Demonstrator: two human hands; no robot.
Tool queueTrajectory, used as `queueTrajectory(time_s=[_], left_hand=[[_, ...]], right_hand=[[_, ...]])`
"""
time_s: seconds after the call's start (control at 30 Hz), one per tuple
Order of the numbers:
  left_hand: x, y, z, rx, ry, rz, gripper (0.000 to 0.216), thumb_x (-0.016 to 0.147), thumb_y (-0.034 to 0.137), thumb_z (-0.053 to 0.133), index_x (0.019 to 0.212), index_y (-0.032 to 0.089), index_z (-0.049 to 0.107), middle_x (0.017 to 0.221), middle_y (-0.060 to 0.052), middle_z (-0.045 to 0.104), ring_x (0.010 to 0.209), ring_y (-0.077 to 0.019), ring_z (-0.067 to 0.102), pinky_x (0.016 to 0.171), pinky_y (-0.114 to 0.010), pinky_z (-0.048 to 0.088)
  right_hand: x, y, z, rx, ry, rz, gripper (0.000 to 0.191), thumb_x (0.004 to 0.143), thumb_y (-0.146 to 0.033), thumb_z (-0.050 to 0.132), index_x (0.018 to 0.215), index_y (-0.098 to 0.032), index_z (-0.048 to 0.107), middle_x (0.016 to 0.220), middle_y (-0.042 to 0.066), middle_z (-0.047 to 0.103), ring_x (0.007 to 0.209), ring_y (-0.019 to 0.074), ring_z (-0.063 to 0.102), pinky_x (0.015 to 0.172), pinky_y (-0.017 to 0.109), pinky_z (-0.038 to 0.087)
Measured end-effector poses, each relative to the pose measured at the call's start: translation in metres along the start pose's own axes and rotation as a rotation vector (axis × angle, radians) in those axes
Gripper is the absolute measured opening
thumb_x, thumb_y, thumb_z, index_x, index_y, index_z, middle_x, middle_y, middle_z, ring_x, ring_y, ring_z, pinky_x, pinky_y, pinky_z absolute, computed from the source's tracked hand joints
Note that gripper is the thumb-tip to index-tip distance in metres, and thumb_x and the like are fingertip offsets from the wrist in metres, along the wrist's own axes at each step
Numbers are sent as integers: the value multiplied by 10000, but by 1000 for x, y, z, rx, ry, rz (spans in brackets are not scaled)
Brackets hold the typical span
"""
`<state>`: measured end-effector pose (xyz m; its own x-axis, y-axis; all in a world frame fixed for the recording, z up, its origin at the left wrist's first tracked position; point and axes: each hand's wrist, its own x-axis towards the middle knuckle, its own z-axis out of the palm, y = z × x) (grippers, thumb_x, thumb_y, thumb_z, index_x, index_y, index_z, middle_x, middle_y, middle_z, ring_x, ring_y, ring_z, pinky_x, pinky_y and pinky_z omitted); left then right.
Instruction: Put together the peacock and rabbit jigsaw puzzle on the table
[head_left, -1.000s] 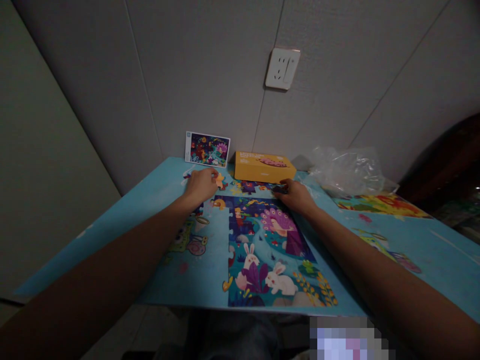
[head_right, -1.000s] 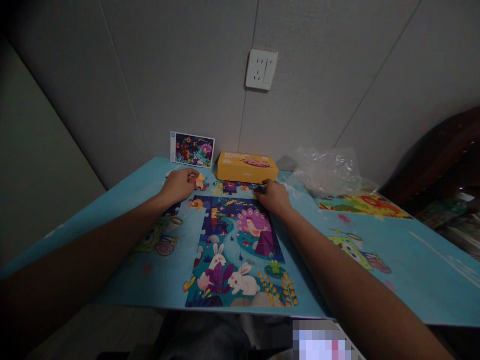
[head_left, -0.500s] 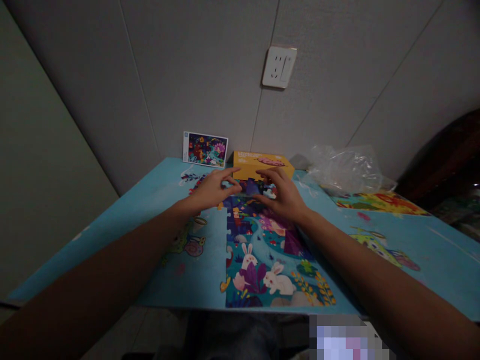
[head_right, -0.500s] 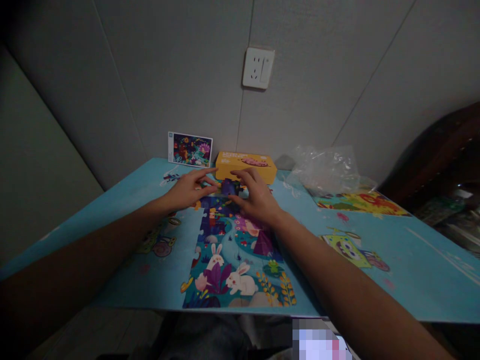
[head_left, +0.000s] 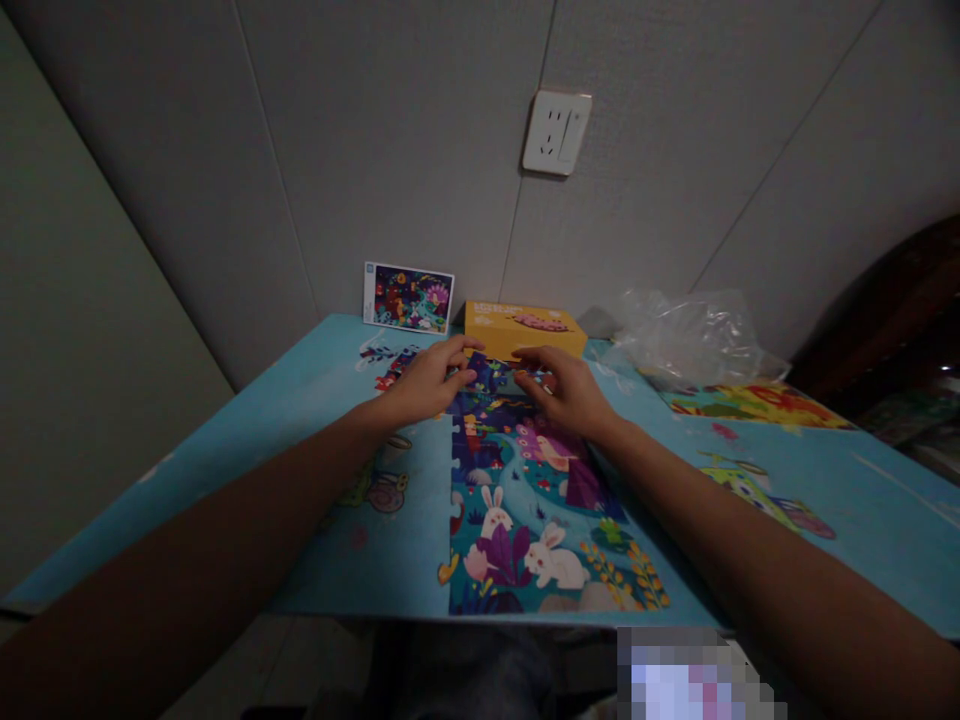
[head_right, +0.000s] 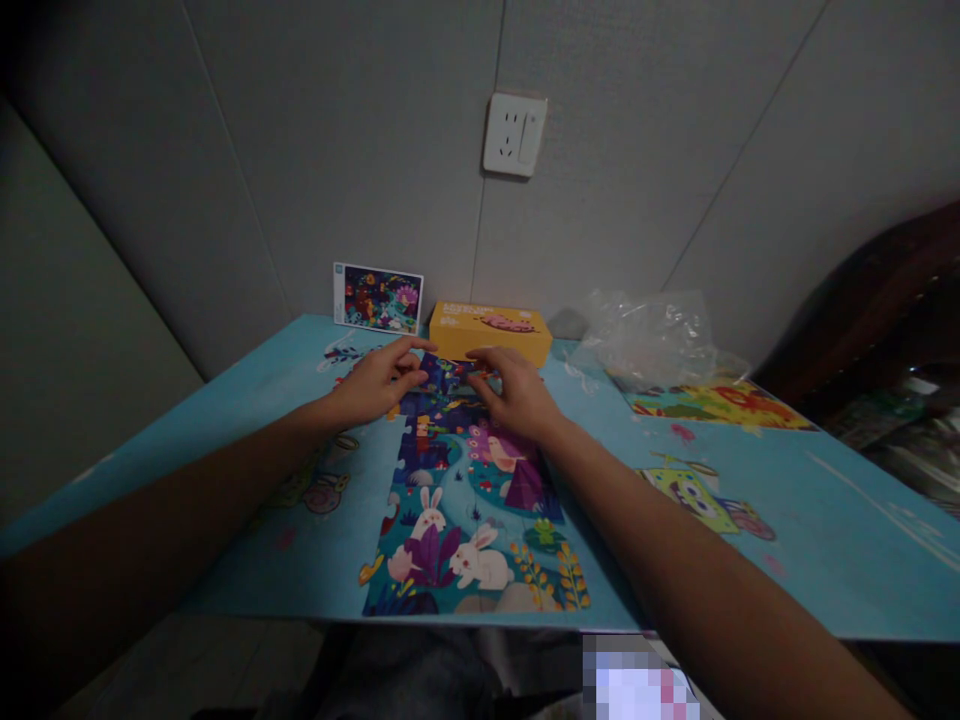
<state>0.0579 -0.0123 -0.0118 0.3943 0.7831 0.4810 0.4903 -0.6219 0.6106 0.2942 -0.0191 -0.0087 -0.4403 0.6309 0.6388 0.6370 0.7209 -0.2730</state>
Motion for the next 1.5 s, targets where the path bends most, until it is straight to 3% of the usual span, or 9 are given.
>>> queueTrajectory(time_s=[0.1,0.23,0.43,0.73,0.93,1.03,1.17,1.33,1.5], left_hand=[[0,1,-3,160,60,65,363,881,162,548,1235,196,621,994,-59,654,893,-188,573,852,-341,459],[4,0,-8,308,47,130,339,918,129,465,1149,219,696,961,-59,689,913,-208,545,903,-385,431],[9,-5,-28,459,37,-13,295,888,137,482,1044,165,731,948,-83,710,950,-234,572,879,-367,433],[6,-14,-54,510,-400,-176,295,784,168,498,928,177,755,815,-44,733,661,-159,592,612,-260,385],[4,-15,-54,481,-472,-194,289,829,380,555,960,199,739,872,-58,736,716,-184,626,646,-266,405],[2,-15,-60,443,-562,-222,596,660,514,738,1170,214,672,1079,-84,714,861,-230,652,721,-273,441],[-4,-18,-68,427,-642,-198,879,503,413,840,1323,253,567,1305,-107,618,1071,-285,614,840,-305,460],[-8,-21,-76,520,-700,-264,855,591,335,769,1392,222,496,1212,-126,658,957,-264,651,746,-279,474],[-5,-18,-71,530,-653,-227,696,663,514,716,1253,166,595,1156,-138,672,931,-256,638,757,-282,458]], right_hand=[[1,1,1,-81,-33,55,225,904,-261,535,1066,-167,660,965,94,712,920,229,637,863,369,477],[0,11,4,-291,-72,297,301,856,-219,552,1120,-136,670,1087,128,703,1042,266,609,947,383,444],[-3,23,-1,-511,-209,605,394,884,-308,514,1215,-147,654,1162,174,657,1064,297,605,918,392,460],[-3,22,2,-494,-232,597,403,881,-337,524,1218,-156,652,1137,164,656,1084,282,597,927,375,462],[-6,28,1,-482,-197,572,351,854,-331,565,1121,-144,696,1041,175,674,1001,290,622,881,408,490],[-7,31,2,-482,-196,563,336,849,-337,571,1094,-149,703,1011,169,676,966,285,630,860,407,499],[-8,35,4,-494,-172,546,325,844,-340,576,1073,-152,709,991,162,683,949,278,634,851,401,503],[-9,40,4,-504,-185,564,309,841,-328,582,1066,-158,709,1003,149,698,947,263,642,846,374,496],[-8,42,3,-466,-217,605,326,840,-329,589,1096,-156,690,1045,145,707,945,257,654,823,352,494]])
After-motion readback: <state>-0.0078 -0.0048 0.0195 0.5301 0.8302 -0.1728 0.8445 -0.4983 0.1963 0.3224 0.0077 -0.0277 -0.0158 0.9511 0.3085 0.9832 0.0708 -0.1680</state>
